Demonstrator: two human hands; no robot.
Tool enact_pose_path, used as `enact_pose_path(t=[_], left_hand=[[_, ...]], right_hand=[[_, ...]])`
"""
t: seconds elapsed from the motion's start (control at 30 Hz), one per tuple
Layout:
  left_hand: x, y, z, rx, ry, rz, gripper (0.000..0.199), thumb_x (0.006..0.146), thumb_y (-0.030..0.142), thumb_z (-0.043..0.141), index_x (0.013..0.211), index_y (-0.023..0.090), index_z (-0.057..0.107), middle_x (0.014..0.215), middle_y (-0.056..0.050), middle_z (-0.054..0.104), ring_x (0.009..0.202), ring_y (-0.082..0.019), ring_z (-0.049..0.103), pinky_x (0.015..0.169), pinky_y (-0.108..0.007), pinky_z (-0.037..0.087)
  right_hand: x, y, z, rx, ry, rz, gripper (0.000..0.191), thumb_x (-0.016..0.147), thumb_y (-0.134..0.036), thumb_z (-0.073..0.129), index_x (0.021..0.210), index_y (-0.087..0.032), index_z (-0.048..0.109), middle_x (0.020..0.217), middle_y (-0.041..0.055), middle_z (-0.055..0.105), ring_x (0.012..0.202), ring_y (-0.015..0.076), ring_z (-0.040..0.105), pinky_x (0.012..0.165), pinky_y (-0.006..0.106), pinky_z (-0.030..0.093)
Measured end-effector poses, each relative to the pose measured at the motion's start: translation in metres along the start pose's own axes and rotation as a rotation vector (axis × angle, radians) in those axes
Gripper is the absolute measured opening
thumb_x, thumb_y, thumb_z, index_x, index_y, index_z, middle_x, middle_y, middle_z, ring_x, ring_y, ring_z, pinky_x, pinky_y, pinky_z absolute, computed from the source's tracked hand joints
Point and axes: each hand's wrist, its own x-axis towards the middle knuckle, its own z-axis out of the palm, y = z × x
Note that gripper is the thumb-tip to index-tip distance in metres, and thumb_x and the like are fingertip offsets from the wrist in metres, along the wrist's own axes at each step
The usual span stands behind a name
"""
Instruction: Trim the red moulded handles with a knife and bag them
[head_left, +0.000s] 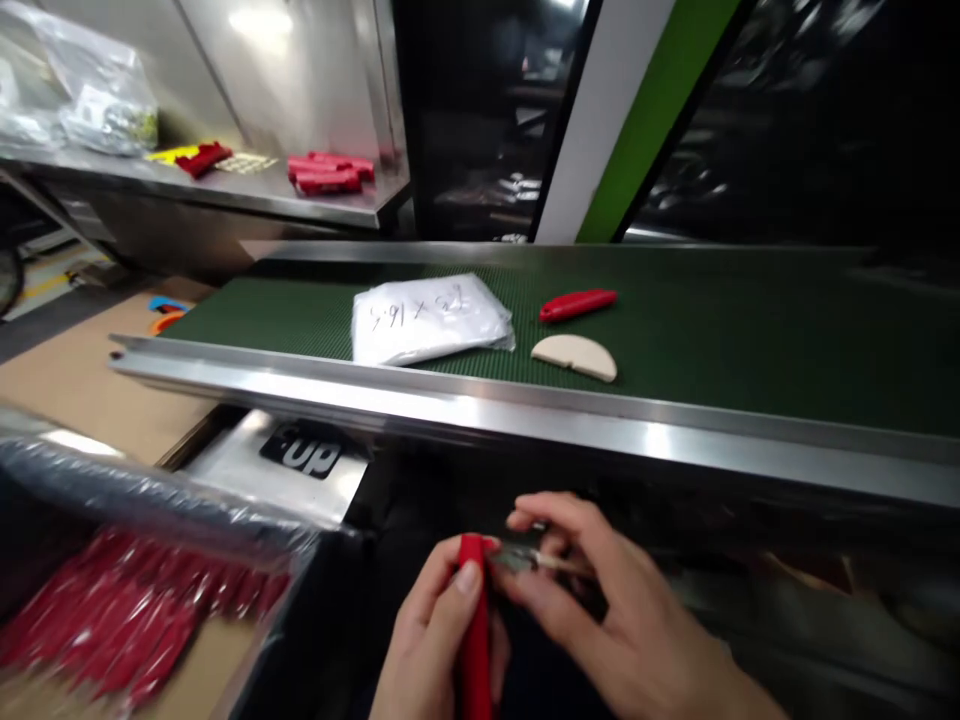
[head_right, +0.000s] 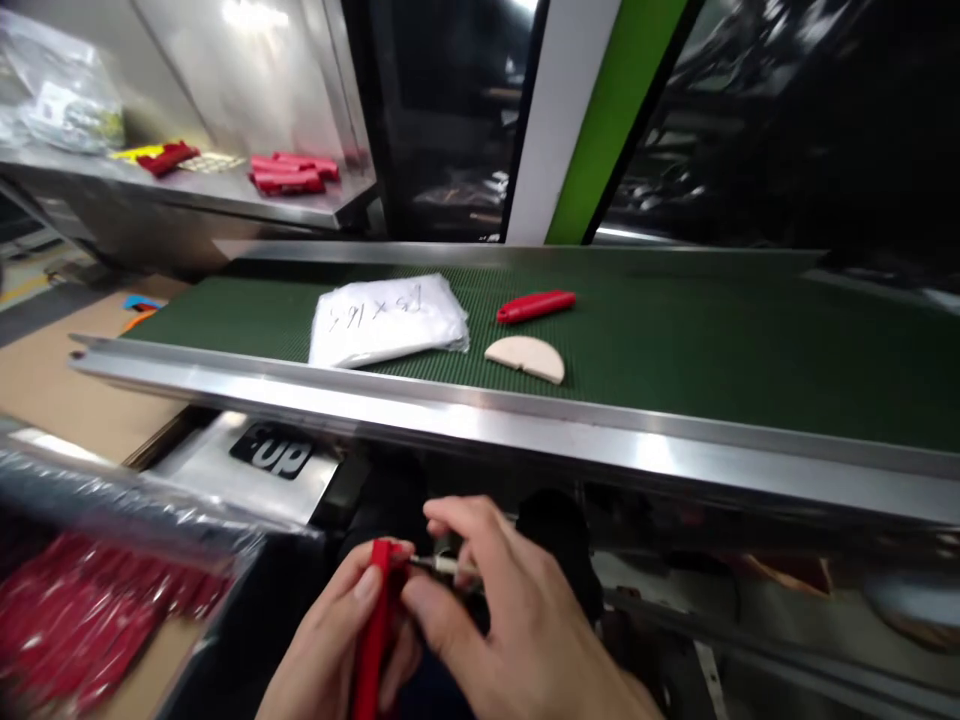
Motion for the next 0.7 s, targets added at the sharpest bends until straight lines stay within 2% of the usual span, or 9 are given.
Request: enact_pose_path(t=[0.1, 0.23, 0.3, 0.53, 0.7], left_hand=[[-0.007, 0.006, 0.001, -0.068, 0.028, -0.002, 0.024, 0.092, 0.042, 0.056, 0.093, 0.019, 0.060, 0.075, 0.000, 0.058, 0.045, -0.006, 0.040, 0.043, -0.018, 0.033], [-0.017, 0.011, 0.001, -0.066, 0.034, -0.066, 0.024, 0.095, 0.039, 0.047, 0.089, 0.019, 0.058, 0.077, 0.000, 0.056, 0.044, -0.006, 0.036, 0.039, -0.016, 0.028], [-0.022, 0.012, 0.000, -0.069, 0.016, -0.063, 0.026, 0.096, 0.037, 0.042, 0.093, 0.017, 0.059, 0.077, -0.002, 0.057, 0.045, -0.007, 0.038, 0.040, -0.017, 0.030], [-0.030, 0.014, 0.001, -0.110, -0.001, -0.065, 0.029, 0.095, 0.034, 0.038, 0.101, 0.016, 0.061, 0.075, -0.003, 0.055, 0.049, -0.009, 0.040, 0.042, -0.018, 0.033], [-0.033, 0.016, 0.003, -0.060, -0.004, -0.060, 0.029, 0.096, 0.034, 0.037, 0.100, 0.018, 0.060, 0.072, -0.002, 0.054, 0.050, -0.010, 0.040, 0.044, -0.019, 0.033]], right_hand=[[0.004, -0.006, -0.005, -0.082, 0.036, -0.223, 0.027, 0.094, -0.012, 0.048, 0.115, -0.023, 0.059, 0.108, 0.0049, 0.066, 0.096, 0.0123, 0.065, 0.080, 0.021, 0.056], [0.000, -0.005, -0.001, -0.149, 0.003, -0.435, 0.045, 0.087, 0.003, 0.049, 0.127, -0.016, 0.056, 0.112, 0.0099, 0.062, 0.102, 0.0164, 0.060, 0.084, 0.028, 0.055], [-0.003, -0.005, 0.000, -0.179, 0.008, -0.473, 0.048, 0.085, 0.005, 0.049, 0.129, -0.013, 0.056, 0.113, 0.0113, 0.062, 0.102, 0.0173, 0.059, 0.083, 0.030, 0.054], [-0.008, -0.010, 0.001, -0.246, 0.020, -0.512, 0.038, 0.085, 0.004, 0.053, 0.121, -0.005, 0.062, 0.108, 0.0144, 0.062, 0.097, 0.0189, 0.056, 0.080, 0.034, 0.051], [-0.012, -0.009, 0.001, -0.281, 0.003, -0.514, 0.037, 0.086, 0.002, 0.054, 0.122, -0.005, 0.063, 0.110, 0.0149, 0.062, 0.099, 0.0208, 0.054, 0.080, 0.036, 0.050]])
